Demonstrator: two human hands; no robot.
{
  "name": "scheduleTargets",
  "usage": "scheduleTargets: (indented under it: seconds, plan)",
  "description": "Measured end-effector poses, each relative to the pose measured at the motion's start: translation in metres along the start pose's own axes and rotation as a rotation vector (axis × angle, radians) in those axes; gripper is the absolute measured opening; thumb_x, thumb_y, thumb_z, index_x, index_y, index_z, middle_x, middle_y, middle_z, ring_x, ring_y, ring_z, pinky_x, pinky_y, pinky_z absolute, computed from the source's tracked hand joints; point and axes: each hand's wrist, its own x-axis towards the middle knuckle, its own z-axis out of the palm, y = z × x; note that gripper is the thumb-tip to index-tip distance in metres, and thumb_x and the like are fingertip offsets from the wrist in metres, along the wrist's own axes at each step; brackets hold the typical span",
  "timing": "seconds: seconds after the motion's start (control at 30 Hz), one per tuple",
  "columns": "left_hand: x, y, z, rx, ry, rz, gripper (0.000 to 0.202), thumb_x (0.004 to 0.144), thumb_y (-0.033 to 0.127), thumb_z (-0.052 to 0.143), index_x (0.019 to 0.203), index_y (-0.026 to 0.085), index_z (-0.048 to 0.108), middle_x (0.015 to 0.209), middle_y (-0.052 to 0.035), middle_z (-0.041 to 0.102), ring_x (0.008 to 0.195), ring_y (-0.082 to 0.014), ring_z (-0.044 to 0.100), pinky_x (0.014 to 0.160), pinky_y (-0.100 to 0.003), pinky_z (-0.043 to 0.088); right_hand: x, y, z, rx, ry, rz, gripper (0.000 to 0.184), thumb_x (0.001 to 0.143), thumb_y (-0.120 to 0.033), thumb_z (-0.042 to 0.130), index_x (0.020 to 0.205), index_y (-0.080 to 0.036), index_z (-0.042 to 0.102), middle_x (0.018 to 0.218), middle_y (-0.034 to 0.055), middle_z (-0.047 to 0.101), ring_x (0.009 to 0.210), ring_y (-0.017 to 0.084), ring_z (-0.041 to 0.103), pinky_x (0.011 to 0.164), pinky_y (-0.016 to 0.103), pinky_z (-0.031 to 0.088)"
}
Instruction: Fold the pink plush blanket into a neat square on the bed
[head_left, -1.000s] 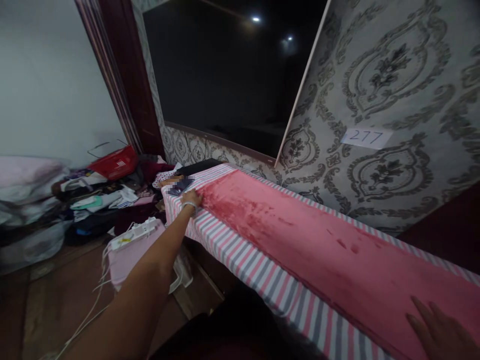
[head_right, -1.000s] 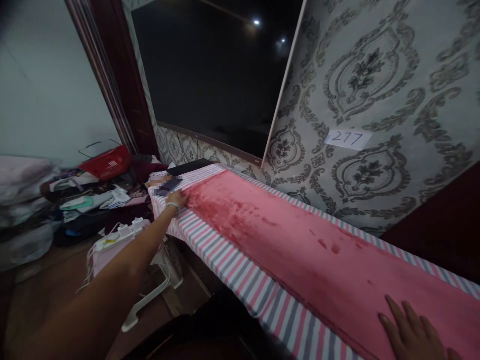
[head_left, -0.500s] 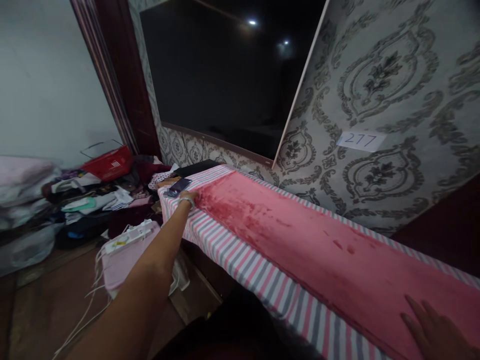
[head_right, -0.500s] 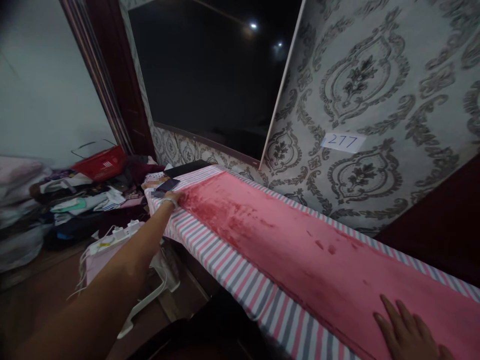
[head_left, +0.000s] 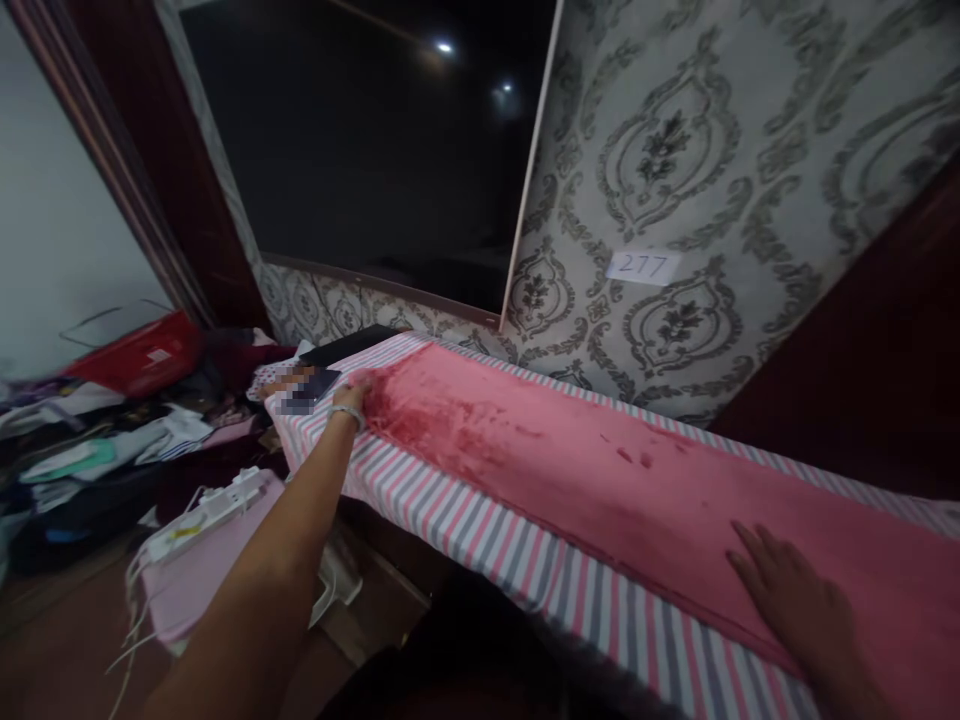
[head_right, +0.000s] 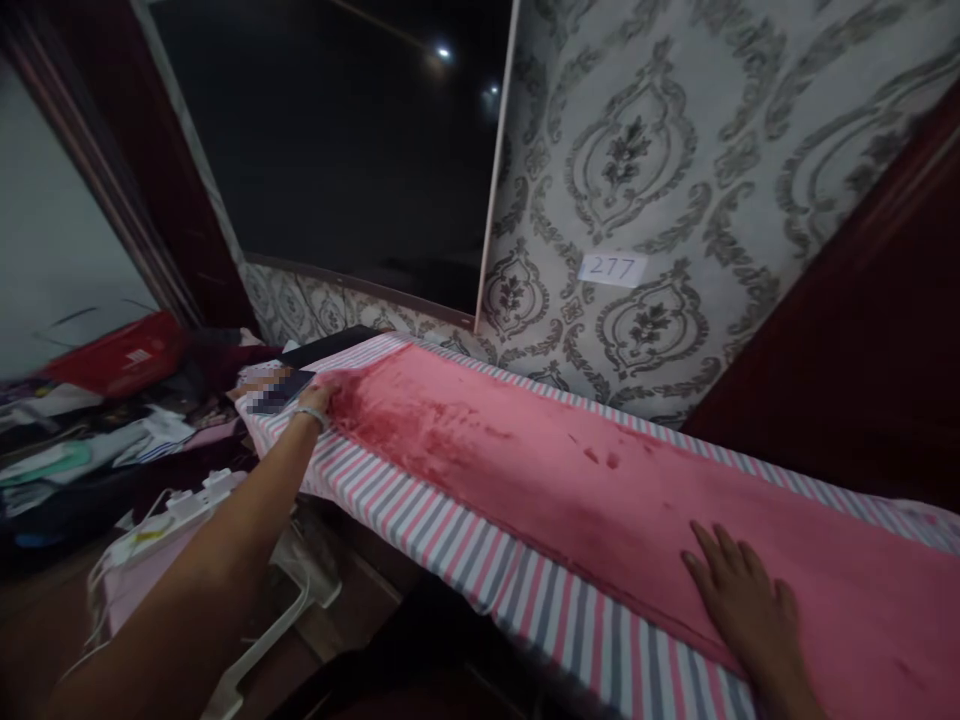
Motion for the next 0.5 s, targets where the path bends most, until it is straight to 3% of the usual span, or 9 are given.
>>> scheduleTargets:
  seconds: [0.17, 0.3, 0.4, 0.5]
  plan:
    - [-0.031, 0.052, 0.032, 0.089, -0.119, 0.234, 0.009, 0.084, 0.021, 0.064, 0.087, 0.013, 0.064, 0.078, -0.0029, 0.065, 0.076, -0.0176, 0.059, 0.069, -0.028, 0.046, 0.005, -0.017, -0.016, 0.001, -0.032, 0.094, 0.070, 0.092, -0.056, 0.019, 0.149, -0.029, 0.049, 0.157, 0.0101, 0.046, 0.143, 0.039, 0.041, 0.106, 0.071, 0.038]
    - [-0.085, 0.090, 0.075, 0.139, -0.271, 0.506, 0.009, 0.082, 0.022, 0.061, 0.089, 0.015, 0.062, 0.081, -0.0036, 0.065, 0.079, -0.0191, 0.057, 0.076, -0.031, 0.044, 0.005, -0.024, -0.024, -0.026, -0.037, 0.091, 0.067, 0.095, -0.053, 0.020, 0.149, -0.026, 0.050, 0.157, 0.0113, 0.046, 0.143, 0.038, 0.041, 0.105, 0.068, 0.040]
    - [-0.142, 0.098, 0.102, 0.148, -0.454, 0.700, 0.006, 0.080, 0.022, 0.060, 0.086, 0.018, 0.061, 0.081, -0.0046, 0.065, 0.077, -0.0197, 0.057, 0.077, -0.032, 0.045, 0.005, -0.026, -0.028, -0.061, -0.052, 0.099, 0.065, 0.097, -0.050, 0.020, 0.150, -0.027, 0.049, 0.159, 0.0095, 0.044, 0.144, 0.035, 0.040, 0.107, 0.066, 0.039]
    - [-0.196, 0.083, 0.114, 0.144, -0.657, 0.874, 0.004, 0.081, 0.025, 0.060, 0.082, 0.021, 0.060, 0.080, -0.0052, 0.066, 0.075, -0.0198, 0.059, 0.075, -0.032, 0.047, 0.006, -0.029, -0.032, -0.091, -0.066, 0.096, 0.062, 0.098, -0.049, 0.022, 0.151, -0.028, 0.048, 0.160, 0.0084, 0.042, 0.145, 0.033, 0.039, 0.109, 0.065, 0.038]
